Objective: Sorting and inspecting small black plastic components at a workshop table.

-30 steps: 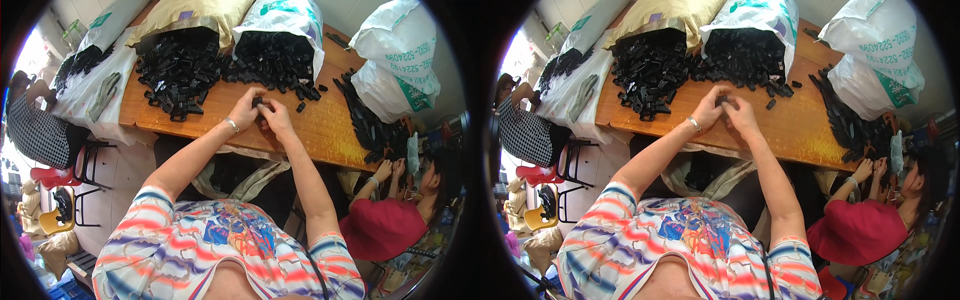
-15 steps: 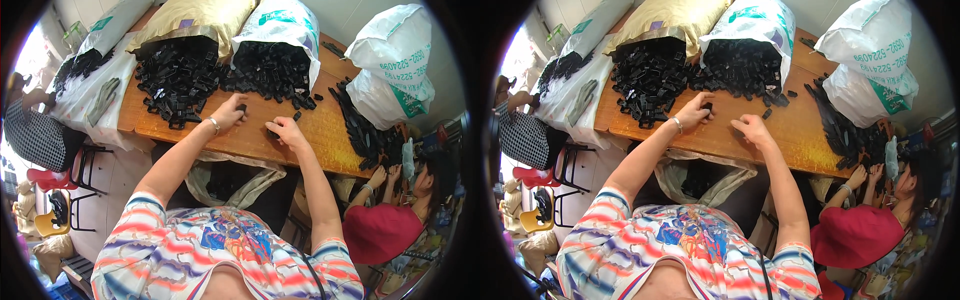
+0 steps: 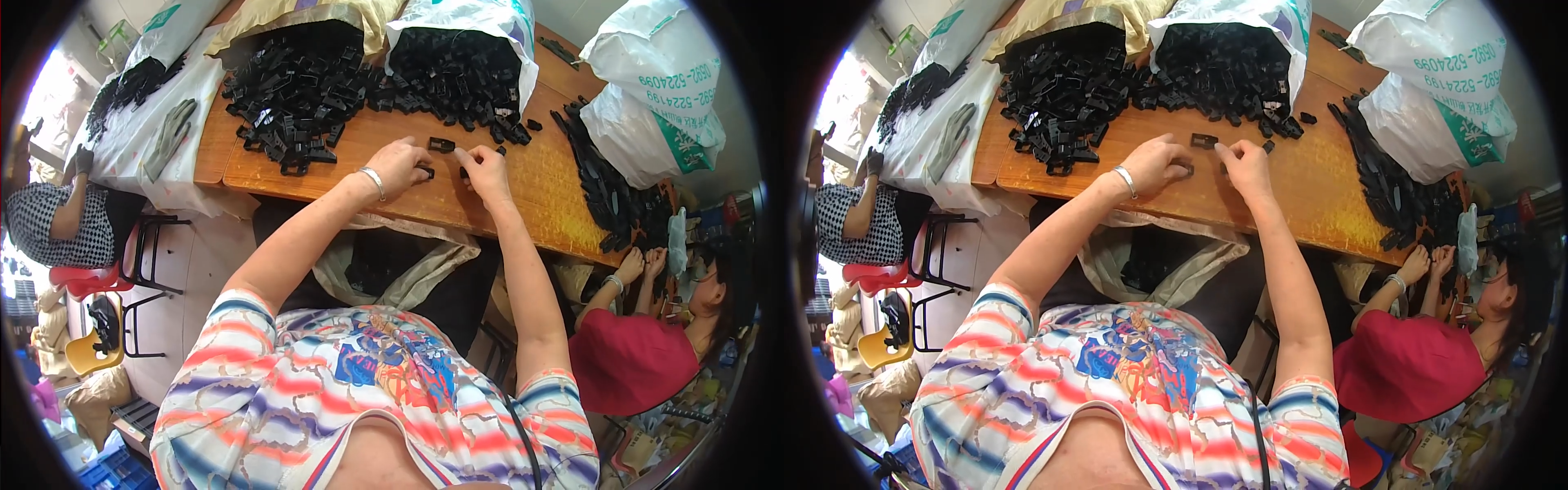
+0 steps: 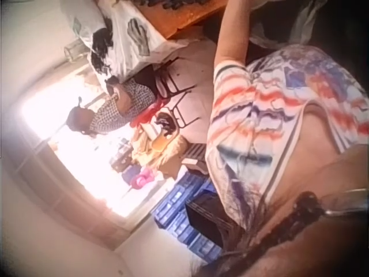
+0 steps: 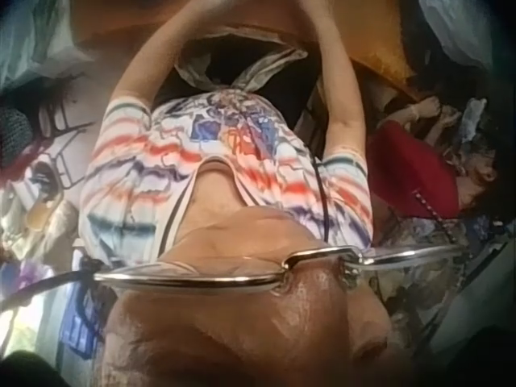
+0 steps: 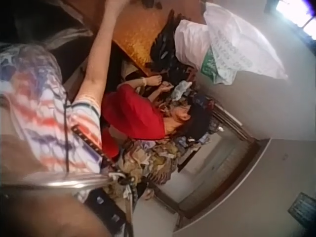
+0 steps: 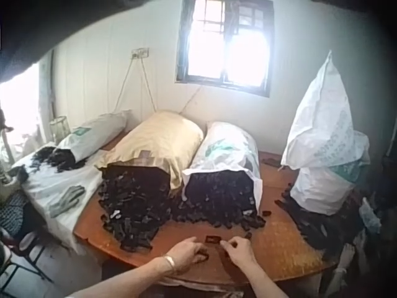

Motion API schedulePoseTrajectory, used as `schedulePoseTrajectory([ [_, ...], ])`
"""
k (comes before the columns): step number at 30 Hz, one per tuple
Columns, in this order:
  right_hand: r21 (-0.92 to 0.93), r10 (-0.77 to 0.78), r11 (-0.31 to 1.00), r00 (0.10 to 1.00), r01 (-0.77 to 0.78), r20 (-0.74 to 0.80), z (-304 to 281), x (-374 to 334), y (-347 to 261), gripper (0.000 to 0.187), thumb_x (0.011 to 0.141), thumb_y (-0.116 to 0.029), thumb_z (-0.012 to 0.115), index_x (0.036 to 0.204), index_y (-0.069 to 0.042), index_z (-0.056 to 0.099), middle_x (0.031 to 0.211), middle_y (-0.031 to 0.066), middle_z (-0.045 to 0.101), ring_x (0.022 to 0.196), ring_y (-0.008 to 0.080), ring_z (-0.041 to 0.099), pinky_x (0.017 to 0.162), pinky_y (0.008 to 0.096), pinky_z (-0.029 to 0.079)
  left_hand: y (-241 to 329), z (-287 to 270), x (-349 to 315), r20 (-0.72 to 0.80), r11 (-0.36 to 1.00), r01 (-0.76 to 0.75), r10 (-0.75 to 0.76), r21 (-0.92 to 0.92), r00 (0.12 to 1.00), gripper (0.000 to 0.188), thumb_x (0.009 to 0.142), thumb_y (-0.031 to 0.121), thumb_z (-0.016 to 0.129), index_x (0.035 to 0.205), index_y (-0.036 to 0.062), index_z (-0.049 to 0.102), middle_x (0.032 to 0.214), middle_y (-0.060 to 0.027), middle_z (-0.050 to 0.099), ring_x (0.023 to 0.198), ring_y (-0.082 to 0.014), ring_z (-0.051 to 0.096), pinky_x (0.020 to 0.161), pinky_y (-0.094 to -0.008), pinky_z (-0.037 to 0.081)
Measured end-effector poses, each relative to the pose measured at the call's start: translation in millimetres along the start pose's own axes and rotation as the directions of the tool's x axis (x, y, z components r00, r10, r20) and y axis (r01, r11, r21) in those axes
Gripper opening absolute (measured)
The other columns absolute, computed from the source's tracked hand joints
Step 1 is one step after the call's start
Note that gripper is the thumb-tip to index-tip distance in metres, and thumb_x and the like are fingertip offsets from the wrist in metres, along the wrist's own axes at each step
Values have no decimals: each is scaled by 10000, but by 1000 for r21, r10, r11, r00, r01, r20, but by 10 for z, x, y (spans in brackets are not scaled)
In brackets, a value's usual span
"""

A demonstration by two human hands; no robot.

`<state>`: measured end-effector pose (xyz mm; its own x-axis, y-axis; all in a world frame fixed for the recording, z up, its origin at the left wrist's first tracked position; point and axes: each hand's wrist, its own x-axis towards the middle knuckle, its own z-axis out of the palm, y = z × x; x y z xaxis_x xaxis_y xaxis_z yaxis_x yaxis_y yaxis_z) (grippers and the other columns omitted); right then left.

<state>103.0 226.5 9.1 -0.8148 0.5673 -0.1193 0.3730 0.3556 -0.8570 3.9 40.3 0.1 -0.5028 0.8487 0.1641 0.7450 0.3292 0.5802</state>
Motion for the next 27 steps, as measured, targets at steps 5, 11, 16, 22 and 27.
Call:
schedulePoseTrajectory([
  [5, 25, -54, 998, 998, 54, 17, 10, -118, 127, 294, 885, -249, 708, 866, 39, 653, 712, 102, 649, 627, 179, 628, 608, 332, 503, 24, -6, -97, -89, 989, 25, -39, -148, 995, 309, 803, 157, 722, 1088, 44, 686, 1033, -168, 609, 988, -357, 602, 893, -408, 492],
  [11, -319, -328, 894, 944, 315, 14, -72, -176, 204, 269, 887, -272, 678, 931, -7, 684, 935, 172, 654, 865, 316, 644, 774, 401, 507, -9, 55, -270, -234, 997, -5, -13, -78, 972, 401, 743, 112, 773, 1119, 45, 650, 1078, -135, 585, 1024, -325, 576, 905, -388, 492],
  [16, -318, -388, 869, 921, 380, 40, -167, -272, 195, 241, 867, -236, 691, 952, -10, 688, 960, 175, 651, 899, 337, 640, 796, 403, 507, -25, 118, -275, -264, 998, 56, -64, -37, 962, 361, 745, 122, 774, 1079, 46, 658, 1068, -122, 586, 1057, -315, 545, 931, -385, 472],
  [22, -447, -423, 786, 899, 427, 115, -155, -319, 146, 215, 788, -89, 751, 978, -7, 692, 932, 164, 650, 866, 331, 646, 773, 387, 521, -30, 130, -244, -260, 996, 87, -90, -24, 961, 297, 752, 124, 766, 1025, 48, 679, 1035, -115, 588, 1030, -308, 547, 915, -387, 473],
  [27, -246, -613, 746, 783, 619, 109, 134, -339, -85, 223, 749, -46, 759, 962, -17, 699, 912, 149, 641, 815, 322, 647, 727, 374, 530, -34, 102, -222, -218, 996, 84, -88, -29, 972, 271, 757, 132, 759, 1011, 62, 698, 1009, -106, 593, 1025, -302, 549, 907, -389, 475],
])
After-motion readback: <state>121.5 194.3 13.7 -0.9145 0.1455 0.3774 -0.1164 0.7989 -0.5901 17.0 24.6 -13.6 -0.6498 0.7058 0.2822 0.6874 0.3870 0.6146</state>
